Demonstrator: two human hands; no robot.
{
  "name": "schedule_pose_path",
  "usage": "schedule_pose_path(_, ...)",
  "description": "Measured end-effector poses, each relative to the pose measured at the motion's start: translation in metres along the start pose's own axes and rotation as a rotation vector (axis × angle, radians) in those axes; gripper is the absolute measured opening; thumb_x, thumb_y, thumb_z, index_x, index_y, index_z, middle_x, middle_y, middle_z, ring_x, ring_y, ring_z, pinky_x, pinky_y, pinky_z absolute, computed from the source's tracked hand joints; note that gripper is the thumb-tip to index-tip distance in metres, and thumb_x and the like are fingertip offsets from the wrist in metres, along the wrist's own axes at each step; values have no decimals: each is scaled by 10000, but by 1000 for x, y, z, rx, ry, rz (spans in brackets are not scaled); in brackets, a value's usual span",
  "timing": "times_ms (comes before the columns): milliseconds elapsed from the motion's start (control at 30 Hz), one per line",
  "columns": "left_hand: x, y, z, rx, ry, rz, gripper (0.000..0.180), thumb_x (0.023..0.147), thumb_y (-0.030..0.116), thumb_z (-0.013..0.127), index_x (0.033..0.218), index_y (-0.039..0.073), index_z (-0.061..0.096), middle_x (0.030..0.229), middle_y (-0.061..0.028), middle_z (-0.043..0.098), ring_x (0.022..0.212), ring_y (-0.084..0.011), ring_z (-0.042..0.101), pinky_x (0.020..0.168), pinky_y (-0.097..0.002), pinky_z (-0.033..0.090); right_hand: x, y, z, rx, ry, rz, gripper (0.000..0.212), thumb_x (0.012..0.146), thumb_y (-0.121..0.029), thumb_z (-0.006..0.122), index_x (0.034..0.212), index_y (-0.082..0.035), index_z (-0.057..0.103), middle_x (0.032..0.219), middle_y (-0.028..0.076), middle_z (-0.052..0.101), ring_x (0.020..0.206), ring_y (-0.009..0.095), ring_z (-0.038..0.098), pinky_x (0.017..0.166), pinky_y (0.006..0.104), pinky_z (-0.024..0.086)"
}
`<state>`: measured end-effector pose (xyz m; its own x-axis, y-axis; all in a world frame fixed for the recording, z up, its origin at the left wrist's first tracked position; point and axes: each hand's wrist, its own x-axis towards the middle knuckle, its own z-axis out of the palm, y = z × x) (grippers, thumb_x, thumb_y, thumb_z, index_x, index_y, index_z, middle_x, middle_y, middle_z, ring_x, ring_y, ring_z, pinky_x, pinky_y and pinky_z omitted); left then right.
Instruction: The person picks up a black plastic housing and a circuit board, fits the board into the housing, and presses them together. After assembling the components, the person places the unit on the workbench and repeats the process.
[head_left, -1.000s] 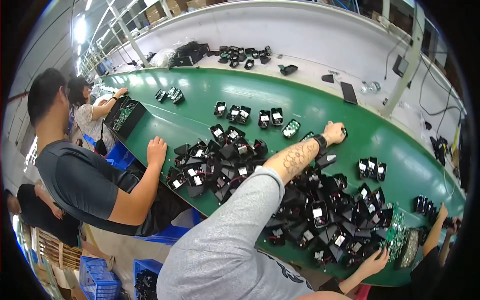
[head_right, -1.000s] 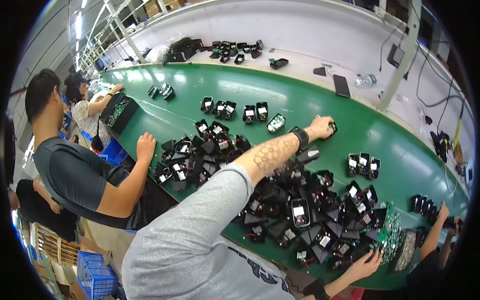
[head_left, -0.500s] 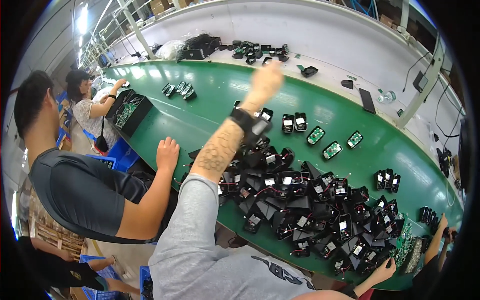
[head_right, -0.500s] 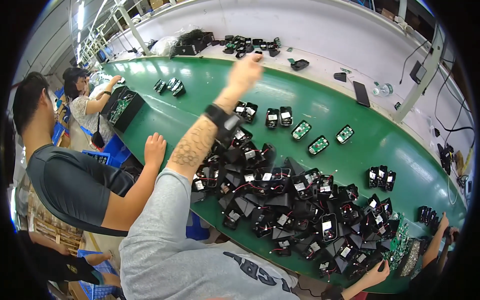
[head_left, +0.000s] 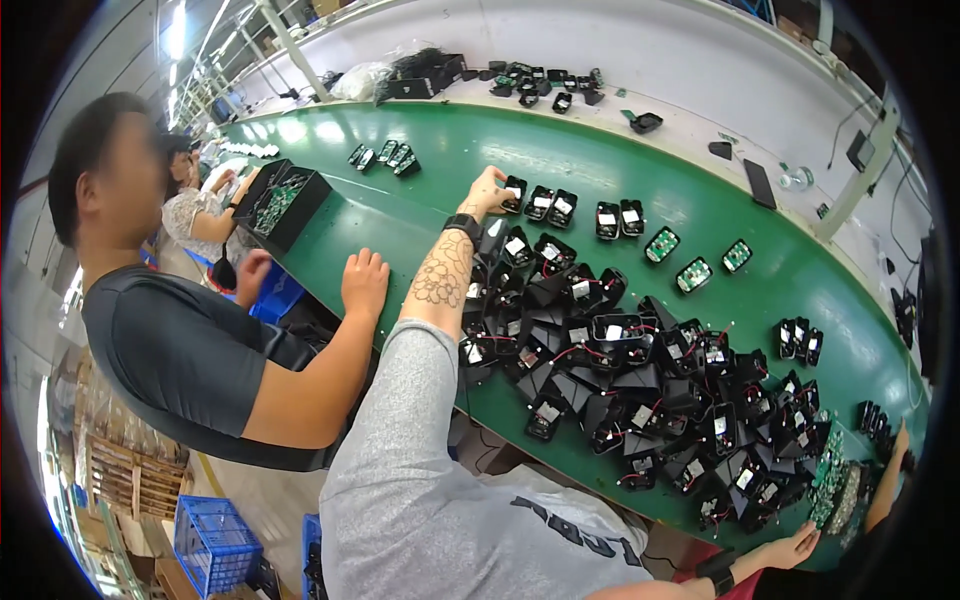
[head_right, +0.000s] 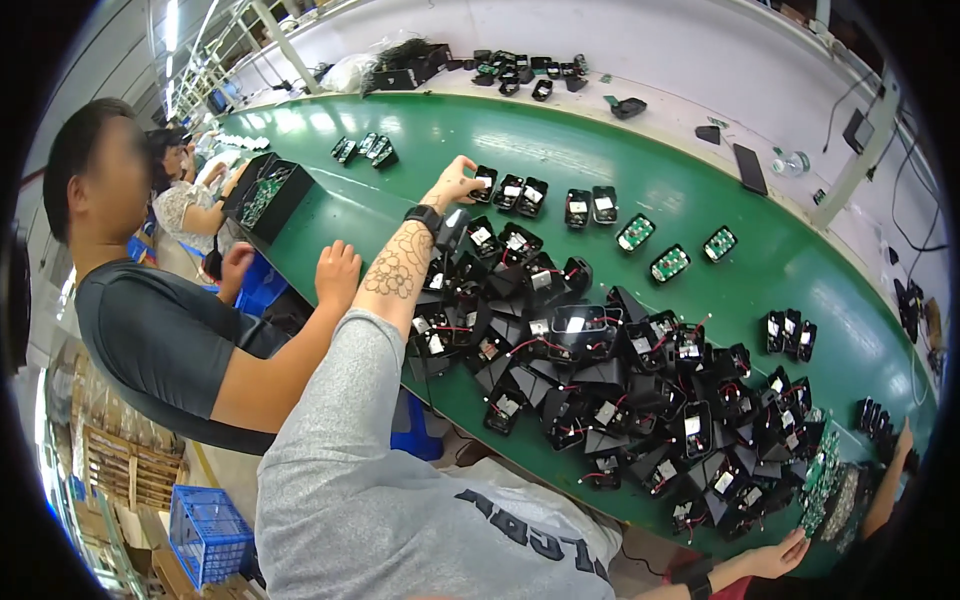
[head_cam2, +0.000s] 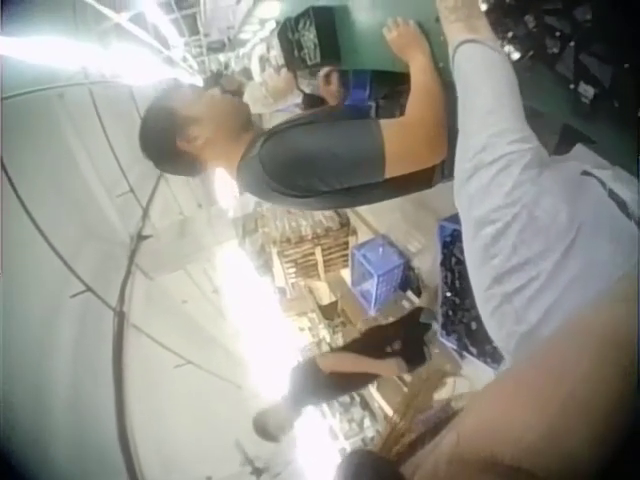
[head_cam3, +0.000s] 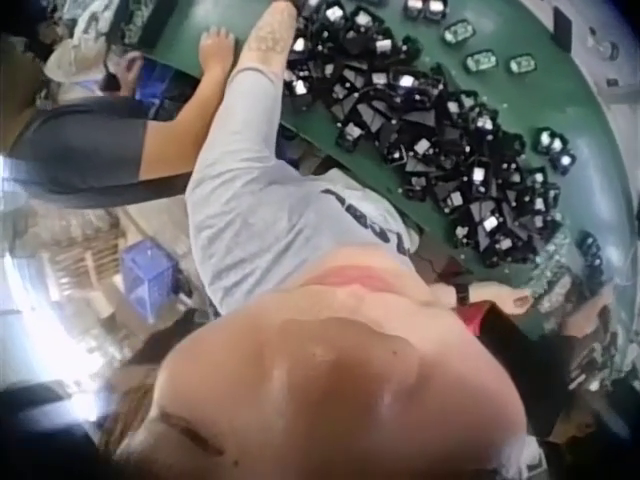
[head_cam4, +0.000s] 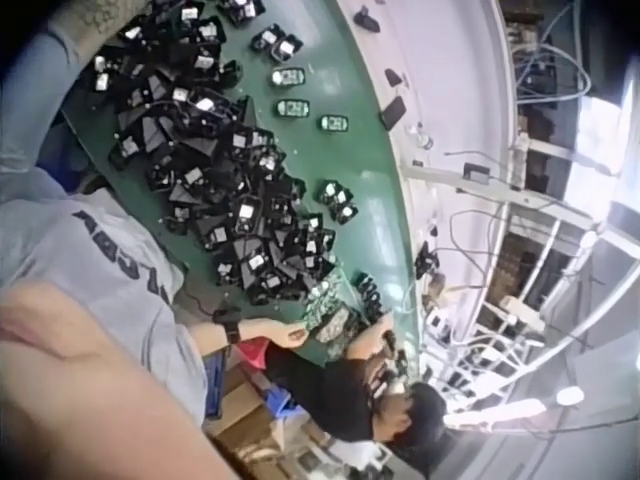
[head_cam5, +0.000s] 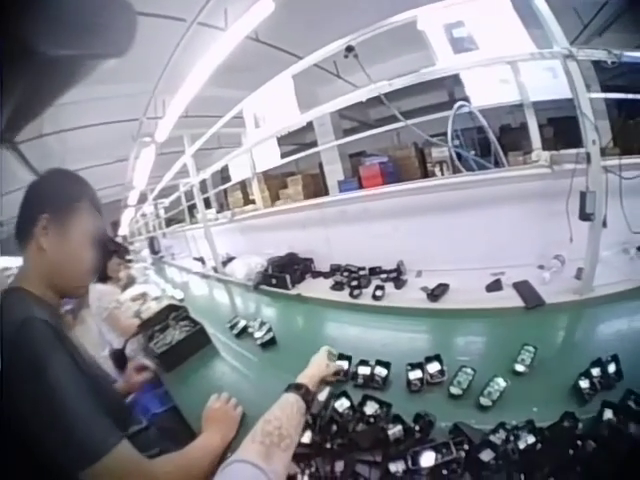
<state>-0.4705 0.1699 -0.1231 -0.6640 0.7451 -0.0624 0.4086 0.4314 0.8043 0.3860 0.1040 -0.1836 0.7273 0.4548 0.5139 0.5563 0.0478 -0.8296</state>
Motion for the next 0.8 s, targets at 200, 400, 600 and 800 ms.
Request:
schedule_pose_path(200,-65,37,-28,-642,-231,312,409,858,10,569,1230,48,406,1061,-170,561,987,-324,621,758,-332,587,-19,-115,-35,293,-163,-75,358,932,-100,555,1237,76,499,1109,207,608,1021,257,607,902,333,497)
schedule_pose_path(400,-268,156,16,-1215,-778,7,550,906,29,447,1424,90,272,1275,-267,499,1171,-398,532,823,-355,578,-98,-204,-1,837,-966,325,503,836,-56,573,1306,61,439,1168,145,549,1020,209,566,859,330,478)
schedule_pose_path(600,-361,141,64,-903,-541,46,672,860,40,554,1454,133,253,1224,-180,554,1123,-335,582,804,-367,566,-180,-273,62,1071,-1464,543,428,803,-32,624,1211,37,513,990,102,603,801,152,613,636,258,529)
schedule_pose_path(800,-383,137,85,-964,-654,25,643,863,-5,593,1428,115,310,1196,-137,539,1070,-263,601,834,-363,557,-194,-263,51,1055,-1516,573,338,809,-14,638,1132,51,564,931,88,632,795,146,618,676,268,524)
